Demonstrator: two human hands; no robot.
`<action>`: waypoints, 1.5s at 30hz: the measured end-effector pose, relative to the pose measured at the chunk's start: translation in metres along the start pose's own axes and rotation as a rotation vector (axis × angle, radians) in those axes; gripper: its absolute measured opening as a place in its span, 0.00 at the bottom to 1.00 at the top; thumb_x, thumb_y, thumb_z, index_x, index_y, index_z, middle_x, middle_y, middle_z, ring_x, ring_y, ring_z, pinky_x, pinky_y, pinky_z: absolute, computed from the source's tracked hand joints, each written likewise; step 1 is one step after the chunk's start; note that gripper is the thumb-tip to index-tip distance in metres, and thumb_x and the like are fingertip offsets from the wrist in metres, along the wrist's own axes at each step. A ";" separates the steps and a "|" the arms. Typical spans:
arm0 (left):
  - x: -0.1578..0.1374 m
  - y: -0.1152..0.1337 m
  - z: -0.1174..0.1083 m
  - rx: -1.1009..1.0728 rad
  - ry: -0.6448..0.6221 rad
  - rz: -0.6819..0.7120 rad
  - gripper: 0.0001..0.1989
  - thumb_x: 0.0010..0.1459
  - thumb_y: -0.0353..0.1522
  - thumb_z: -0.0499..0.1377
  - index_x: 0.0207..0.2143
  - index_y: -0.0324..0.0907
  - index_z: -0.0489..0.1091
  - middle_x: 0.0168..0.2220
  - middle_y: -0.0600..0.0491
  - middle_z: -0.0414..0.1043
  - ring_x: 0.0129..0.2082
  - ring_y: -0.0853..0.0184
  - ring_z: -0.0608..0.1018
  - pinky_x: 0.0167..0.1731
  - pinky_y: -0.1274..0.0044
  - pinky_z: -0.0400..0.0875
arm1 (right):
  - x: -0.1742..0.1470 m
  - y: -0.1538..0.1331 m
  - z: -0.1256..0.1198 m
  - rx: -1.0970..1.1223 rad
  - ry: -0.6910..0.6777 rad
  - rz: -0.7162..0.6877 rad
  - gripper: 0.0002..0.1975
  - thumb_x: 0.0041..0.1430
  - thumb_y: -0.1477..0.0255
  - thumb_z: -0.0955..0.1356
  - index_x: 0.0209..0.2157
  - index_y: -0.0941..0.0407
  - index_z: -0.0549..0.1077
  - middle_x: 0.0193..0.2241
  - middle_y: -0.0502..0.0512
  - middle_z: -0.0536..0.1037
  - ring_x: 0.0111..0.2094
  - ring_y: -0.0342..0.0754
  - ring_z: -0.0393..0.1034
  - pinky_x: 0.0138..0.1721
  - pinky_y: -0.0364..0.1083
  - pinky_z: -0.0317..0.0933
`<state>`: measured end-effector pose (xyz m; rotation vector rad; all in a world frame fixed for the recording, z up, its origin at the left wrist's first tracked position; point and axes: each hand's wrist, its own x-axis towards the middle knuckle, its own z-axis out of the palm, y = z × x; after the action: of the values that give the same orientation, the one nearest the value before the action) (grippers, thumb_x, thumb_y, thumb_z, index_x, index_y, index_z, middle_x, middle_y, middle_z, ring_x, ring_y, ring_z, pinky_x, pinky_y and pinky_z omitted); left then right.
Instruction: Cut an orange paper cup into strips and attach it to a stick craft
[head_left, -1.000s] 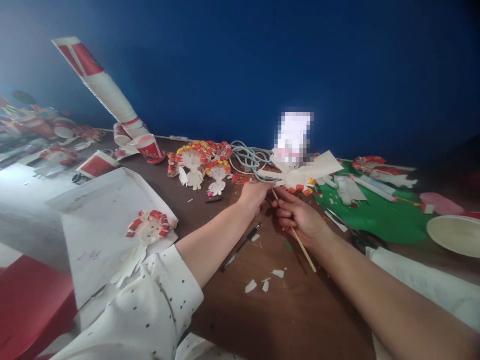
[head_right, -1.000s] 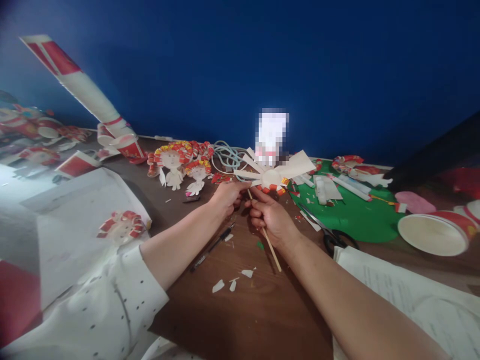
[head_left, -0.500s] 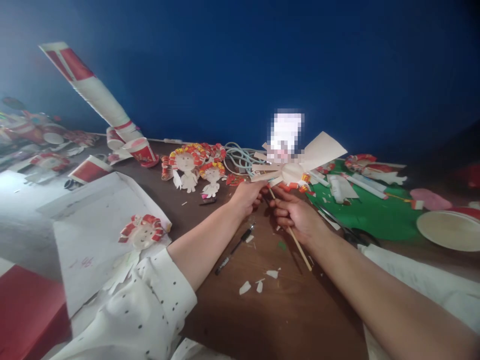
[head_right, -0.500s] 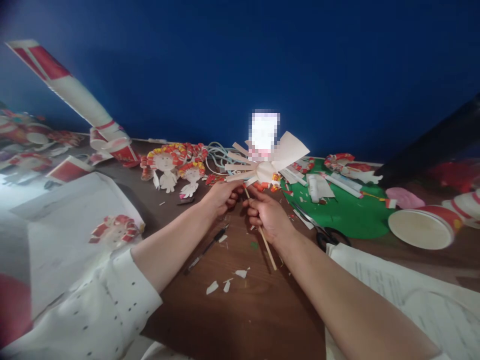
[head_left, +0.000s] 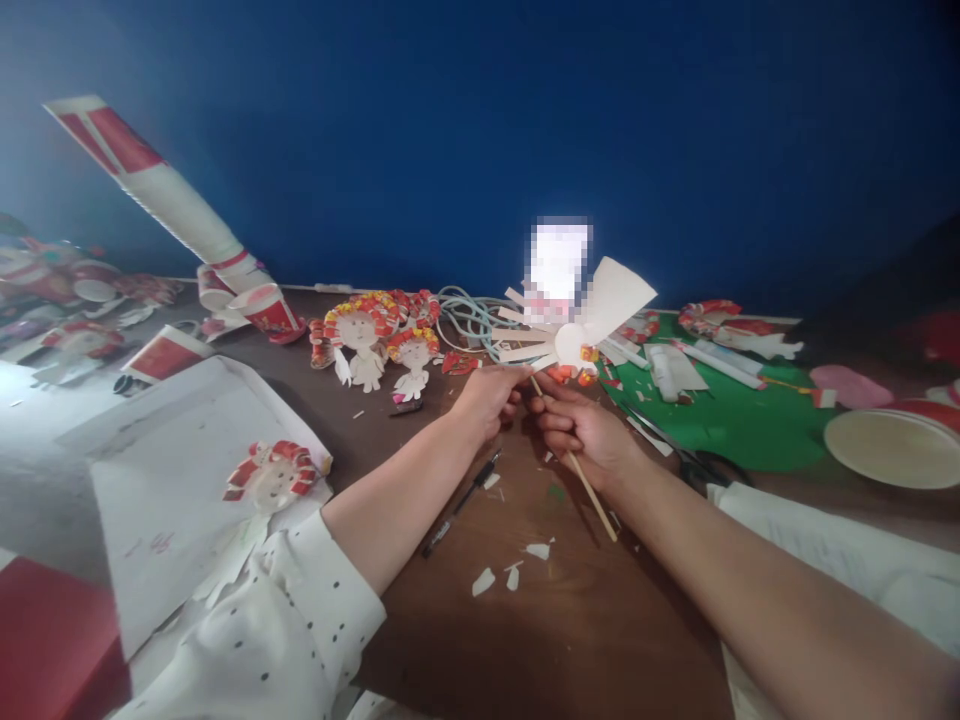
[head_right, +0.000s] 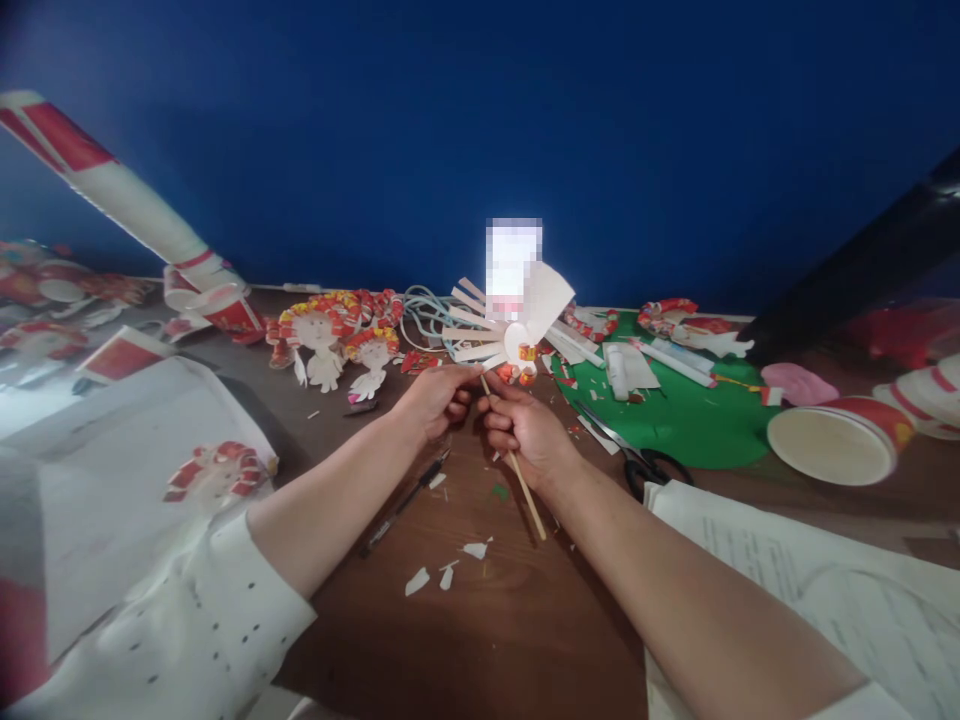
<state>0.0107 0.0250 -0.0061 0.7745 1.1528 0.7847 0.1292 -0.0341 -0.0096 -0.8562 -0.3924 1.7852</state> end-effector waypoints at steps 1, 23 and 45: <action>-0.001 0.000 0.001 0.013 -0.015 0.000 0.08 0.54 0.31 0.58 0.25 0.37 0.68 0.16 0.59 0.56 0.12 0.81 0.55 0.13 0.84 0.40 | 0.000 0.000 0.001 0.007 0.005 -0.007 0.14 0.52 0.85 0.64 0.40 0.60 0.73 0.23 0.48 0.67 0.14 0.31 0.48 0.09 0.29 0.40; 0.001 -0.003 0.004 -0.028 0.110 0.025 0.11 0.49 0.27 0.58 0.16 0.37 0.63 0.11 0.59 0.56 0.09 0.77 0.62 0.11 0.83 0.48 | -0.008 0.013 0.012 -0.046 0.152 0.050 0.07 0.50 0.77 0.69 0.34 0.60 0.73 0.18 0.45 0.68 0.13 0.33 0.52 0.11 0.34 0.49; 0.002 0.000 0.000 -0.161 0.063 -0.041 0.13 0.50 0.29 0.63 0.21 0.39 0.61 0.11 0.62 0.52 0.09 0.80 0.55 0.12 0.84 0.43 | -0.007 0.009 0.010 0.187 0.058 0.087 0.14 0.57 0.86 0.61 0.40 0.56 0.69 0.29 0.53 0.75 0.17 0.32 0.61 0.13 0.29 0.53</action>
<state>0.0110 0.0272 -0.0070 0.5943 1.1432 0.8613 0.1171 -0.0427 -0.0054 -0.8006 -0.1491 1.8402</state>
